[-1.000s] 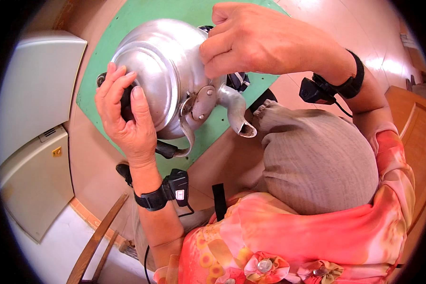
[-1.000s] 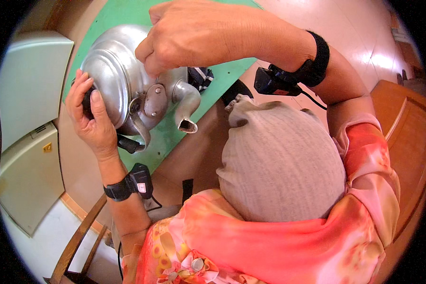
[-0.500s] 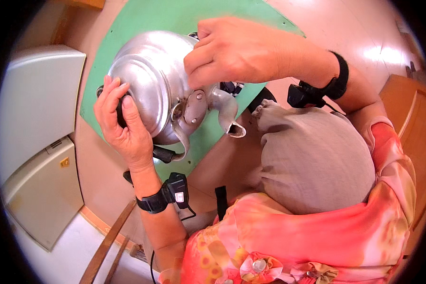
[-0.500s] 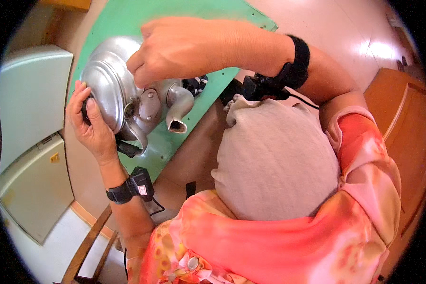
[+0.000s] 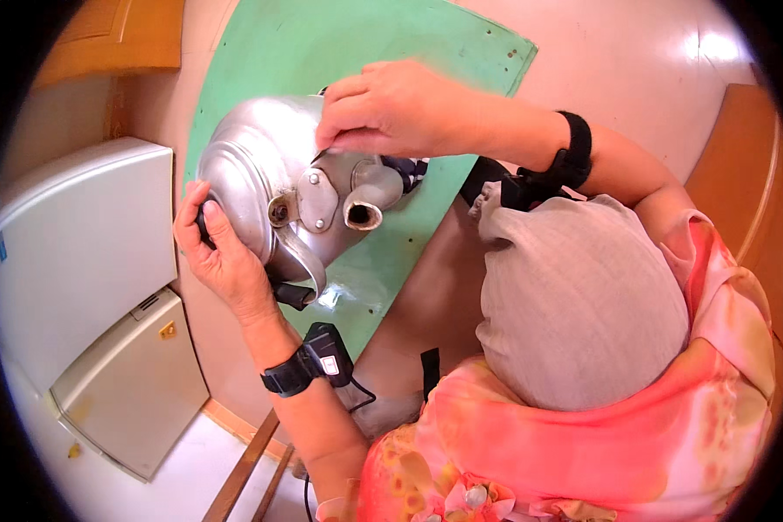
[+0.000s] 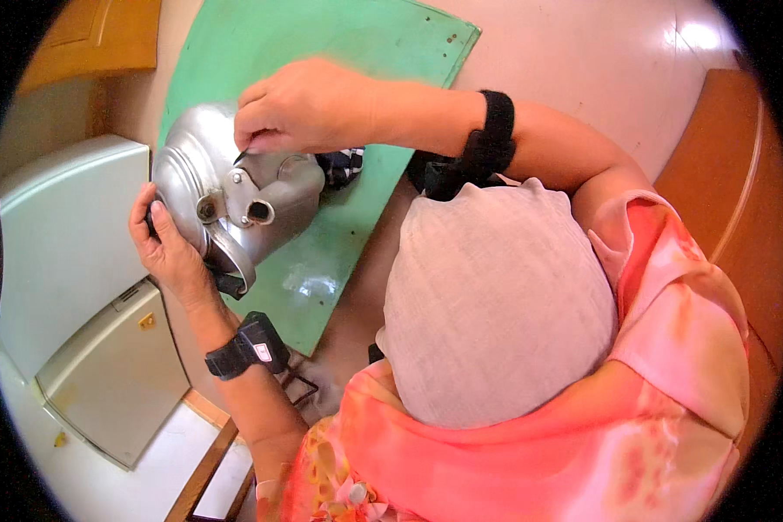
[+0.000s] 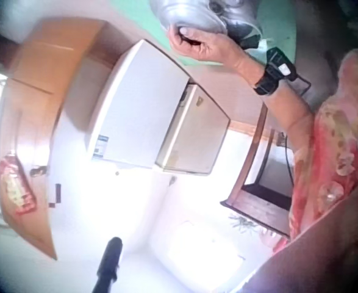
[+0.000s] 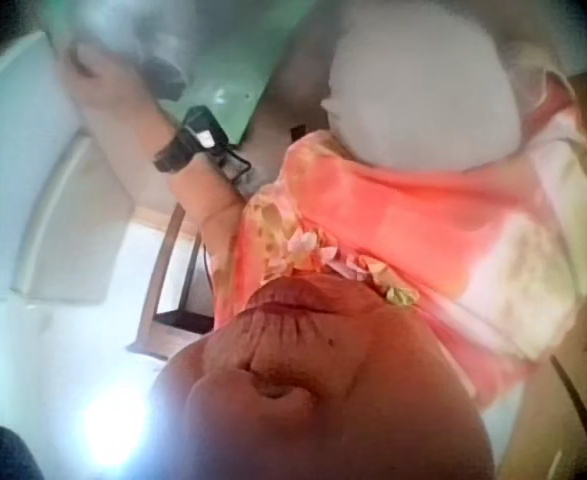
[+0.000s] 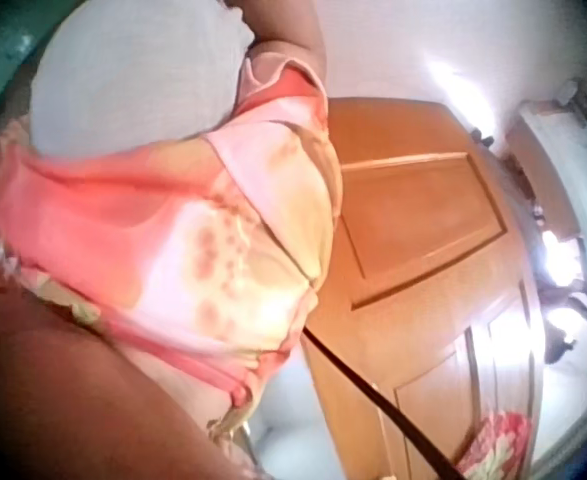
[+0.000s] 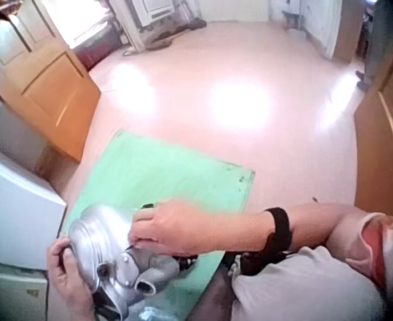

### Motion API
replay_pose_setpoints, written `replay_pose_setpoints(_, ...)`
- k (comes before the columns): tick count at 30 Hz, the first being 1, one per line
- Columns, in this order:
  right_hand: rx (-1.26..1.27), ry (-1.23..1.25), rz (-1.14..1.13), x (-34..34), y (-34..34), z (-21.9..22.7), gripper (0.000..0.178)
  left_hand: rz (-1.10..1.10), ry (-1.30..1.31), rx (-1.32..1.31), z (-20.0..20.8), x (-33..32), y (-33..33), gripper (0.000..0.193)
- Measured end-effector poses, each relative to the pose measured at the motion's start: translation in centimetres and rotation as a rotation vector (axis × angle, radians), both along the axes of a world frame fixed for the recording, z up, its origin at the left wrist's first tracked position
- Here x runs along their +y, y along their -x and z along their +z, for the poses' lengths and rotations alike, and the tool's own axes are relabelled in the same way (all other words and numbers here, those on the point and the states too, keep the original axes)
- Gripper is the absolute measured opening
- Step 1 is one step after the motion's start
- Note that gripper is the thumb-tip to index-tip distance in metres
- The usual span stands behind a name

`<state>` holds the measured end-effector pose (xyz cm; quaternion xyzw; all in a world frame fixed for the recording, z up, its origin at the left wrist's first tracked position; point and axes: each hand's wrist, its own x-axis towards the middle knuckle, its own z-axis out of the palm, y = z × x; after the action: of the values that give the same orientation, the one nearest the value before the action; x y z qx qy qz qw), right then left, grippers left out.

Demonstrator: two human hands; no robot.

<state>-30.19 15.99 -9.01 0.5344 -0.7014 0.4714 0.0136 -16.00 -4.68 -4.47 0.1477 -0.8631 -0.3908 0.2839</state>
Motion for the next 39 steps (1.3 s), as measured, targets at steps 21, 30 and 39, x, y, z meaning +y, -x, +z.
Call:
replay_pose_setpoints(21, 0.068, 0.069, 0.031, 0.7, -0.5, -0.8, 0.008, -0.029, 0.113, 0.037, 0.2, 0.8, -0.5, 0.017)
replay_pose_setpoints(30, 0.067, 0.089, 0.047, 0.7, -0.3, -0.9, 0.006, -0.028, 0.086, 0.052, 0.2, 0.6, -0.4, 0.016)
replay_pose_setpoints(39, 0.059, 0.098, 0.019, 0.2, -0.2, -0.9, 0.004, -0.037, 0.112, 0.025, 0.4, 0.9, -0.4, 0.018)
